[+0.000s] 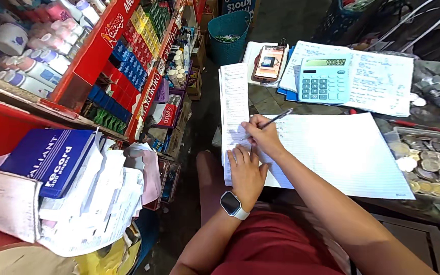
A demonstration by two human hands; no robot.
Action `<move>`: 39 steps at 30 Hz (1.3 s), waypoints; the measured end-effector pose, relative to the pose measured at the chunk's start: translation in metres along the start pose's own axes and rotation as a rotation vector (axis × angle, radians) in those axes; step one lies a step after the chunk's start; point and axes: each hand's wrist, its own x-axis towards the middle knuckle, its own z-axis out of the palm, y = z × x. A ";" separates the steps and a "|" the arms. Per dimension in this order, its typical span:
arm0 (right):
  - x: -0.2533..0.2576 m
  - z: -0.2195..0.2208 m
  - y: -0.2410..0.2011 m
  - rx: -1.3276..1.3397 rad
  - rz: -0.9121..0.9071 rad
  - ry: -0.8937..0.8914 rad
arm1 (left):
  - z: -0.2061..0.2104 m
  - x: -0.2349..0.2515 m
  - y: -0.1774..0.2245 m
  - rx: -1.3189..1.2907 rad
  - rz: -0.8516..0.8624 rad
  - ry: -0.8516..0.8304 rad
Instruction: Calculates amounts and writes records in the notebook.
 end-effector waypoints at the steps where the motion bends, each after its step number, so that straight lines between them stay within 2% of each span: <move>1: -0.007 -0.007 -0.003 -0.068 -0.054 0.033 | 0.000 -0.001 0.001 -0.007 -0.004 -0.006; 5: -0.032 -0.042 -0.003 -0.488 -0.301 0.025 | 0.001 -0.003 0.002 0.007 -0.006 0.001; 8: -0.048 -0.058 0.003 -0.799 -0.336 0.045 | -0.002 -0.006 0.002 -0.005 -0.010 -0.009; 11: -0.060 -0.068 0.016 -0.965 -0.280 0.010 | 0.000 -0.010 -0.001 -0.055 -0.018 0.033; 15: -0.065 -0.070 0.028 -0.980 -0.256 -0.011 | 0.004 -0.013 -0.005 -0.118 -0.016 0.042; 24: -0.066 -0.070 0.030 -0.989 -0.262 -0.028 | 0.006 -0.017 -0.003 -0.055 0.006 0.062; 39: -0.064 -0.069 0.033 -0.974 -0.245 -0.031 | 0.011 0.011 -0.009 -0.093 -0.028 0.023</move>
